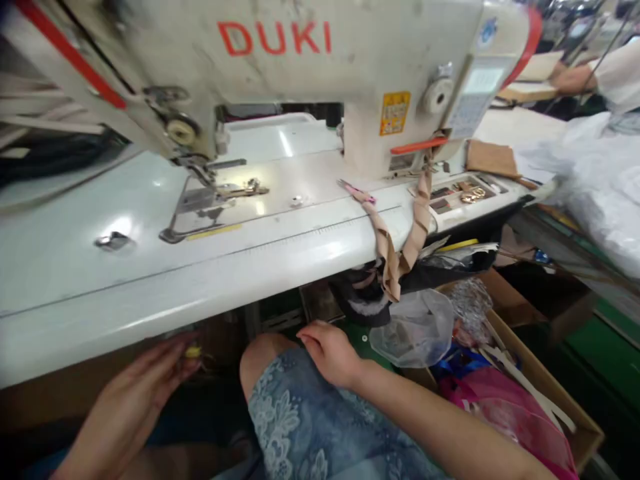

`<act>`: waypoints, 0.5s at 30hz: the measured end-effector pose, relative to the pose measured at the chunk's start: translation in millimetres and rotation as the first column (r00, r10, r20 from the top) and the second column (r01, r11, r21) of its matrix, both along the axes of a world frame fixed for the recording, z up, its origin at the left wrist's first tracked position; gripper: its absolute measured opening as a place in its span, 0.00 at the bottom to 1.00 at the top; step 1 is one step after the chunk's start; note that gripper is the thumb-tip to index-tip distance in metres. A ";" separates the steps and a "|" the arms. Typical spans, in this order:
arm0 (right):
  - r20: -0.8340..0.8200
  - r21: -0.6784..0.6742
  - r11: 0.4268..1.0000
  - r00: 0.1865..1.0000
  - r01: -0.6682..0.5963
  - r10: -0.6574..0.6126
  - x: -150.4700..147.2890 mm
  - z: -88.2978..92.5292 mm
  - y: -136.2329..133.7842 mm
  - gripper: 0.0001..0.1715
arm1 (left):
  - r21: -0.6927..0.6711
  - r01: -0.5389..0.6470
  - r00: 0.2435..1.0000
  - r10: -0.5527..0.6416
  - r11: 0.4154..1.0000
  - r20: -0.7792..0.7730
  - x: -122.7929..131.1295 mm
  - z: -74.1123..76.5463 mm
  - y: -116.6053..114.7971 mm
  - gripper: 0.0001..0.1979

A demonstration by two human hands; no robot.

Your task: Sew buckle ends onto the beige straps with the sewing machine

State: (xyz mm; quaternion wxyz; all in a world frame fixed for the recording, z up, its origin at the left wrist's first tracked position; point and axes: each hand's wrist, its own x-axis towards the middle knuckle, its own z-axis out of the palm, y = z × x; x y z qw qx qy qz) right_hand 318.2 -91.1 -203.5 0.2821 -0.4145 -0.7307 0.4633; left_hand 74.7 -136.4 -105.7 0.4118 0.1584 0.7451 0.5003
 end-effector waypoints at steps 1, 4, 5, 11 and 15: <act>-0.009 0.022 1.000 1.000 -0.013 0.013 -8.7 6.8 0.7 0.14 | 0.022 0.030 0.997 -0.031 0.999 0.076 -1.1 -6.5 0.7 0.12; -0.036 0.091 0.995 0.998 -0.050 0.054 -40.7 23.8 7.0 0.15 | 0.078 0.135 0.972 -0.147 0.988 0.184 -2.6 -29.4 3.7 0.20; -0.048 0.107 0.993 0.997 -0.059 0.064 -53.0 27.9 10.7 0.15 | 0.098 0.177 0.959 -0.194 0.979 0.206 -3.3 -37.2 4.8 0.22; -0.068 0.013 0.979 0.977 -0.204 0.204 -116.4 38.5 38.2 0.20 | 0.238 0.407 0.886 -0.444 0.882 0.130 -12.9 -70.8 17.3 0.25; -0.035 -0.044 0.956 0.956 -0.291 0.290 -134.0 34.2 42.0 0.19 | 0.209 0.468 0.871 -0.489 0.859 0.057 -25.0 -87.2 25.9 0.21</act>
